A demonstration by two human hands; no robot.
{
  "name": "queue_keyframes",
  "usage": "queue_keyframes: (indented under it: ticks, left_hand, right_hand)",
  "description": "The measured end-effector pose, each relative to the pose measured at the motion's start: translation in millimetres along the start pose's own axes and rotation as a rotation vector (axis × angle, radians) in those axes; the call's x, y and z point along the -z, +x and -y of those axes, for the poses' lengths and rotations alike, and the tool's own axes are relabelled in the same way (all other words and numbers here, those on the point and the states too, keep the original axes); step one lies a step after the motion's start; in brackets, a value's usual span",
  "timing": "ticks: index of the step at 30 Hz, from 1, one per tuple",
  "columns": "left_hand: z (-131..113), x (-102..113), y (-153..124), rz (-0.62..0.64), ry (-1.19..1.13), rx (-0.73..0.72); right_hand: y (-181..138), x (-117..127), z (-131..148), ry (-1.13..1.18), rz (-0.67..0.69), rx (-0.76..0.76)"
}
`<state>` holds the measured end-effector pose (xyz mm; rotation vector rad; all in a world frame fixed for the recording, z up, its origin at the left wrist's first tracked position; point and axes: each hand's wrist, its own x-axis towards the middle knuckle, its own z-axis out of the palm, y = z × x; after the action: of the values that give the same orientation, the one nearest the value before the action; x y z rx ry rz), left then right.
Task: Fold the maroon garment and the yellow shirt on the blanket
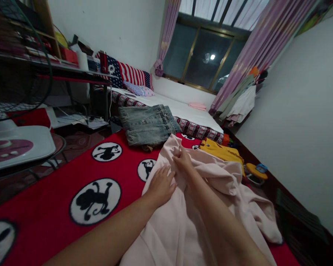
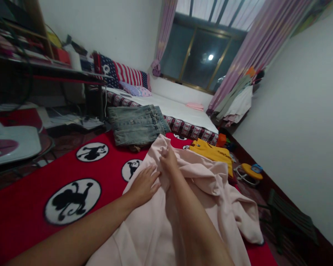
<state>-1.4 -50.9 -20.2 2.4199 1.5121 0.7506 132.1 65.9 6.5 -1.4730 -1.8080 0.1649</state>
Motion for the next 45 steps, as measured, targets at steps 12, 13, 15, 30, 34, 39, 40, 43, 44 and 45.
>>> queue_keyframes:
  ticks: [12,13,15,30,34,39,40,43,44,45]
  left_hand:
    - [0.0,5.3,0.9,-0.233,-0.104,-0.017]
    - [-0.6,8.3,1.0,-0.295,-0.105,0.001]
    - [-0.6,11.7,2.1,-0.362,-0.083,0.059]
    - [19.1,-1.4,13.7,-0.191,-0.273,0.154]
    - [22.0,-3.6,14.9,-0.245,-0.334,0.141]
    - [26.5,-2.2,18.0,-0.316,-0.487,0.177]
    - [28.2,-1.7,18.6,-0.332,-0.556,0.190]
    - [35.3,1.0,20.3,-0.340,-0.828,0.207]
    - [38.0,2.6,20.7,-0.323,-0.916,0.213]
    - [40.7,4.5,21.1,-0.298,-0.990,0.223]
  right_hand:
    - [-3.1,16.5,-4.5,-0.092,-0.364,-0.071]
    - [2.3,23.2,-11.7,-0.060,-0.497,-0.124]
    - [10.2,33.2,-28.6,-0.057,-0.647,-0.218]
    - [-46.7,20.1,-41.7,-0.211,0.091,-0.043]
    - [-97.7,39.1,-24.5,-0.205,0.236,0.056]
    - [-151.5,73.0,6.4,-0.023,0.284,0.188]
    - [-161.1,79.7,16.3,0.035,0.313,0.226]
    - [-187.0,97.1,50.8,0.122,0.475,0.352]
    - [-194.1,101.7,61.9,0.123,0.543,0.387]
    - [-200.1,105.5,71.7,0.122,0.604,0.416]
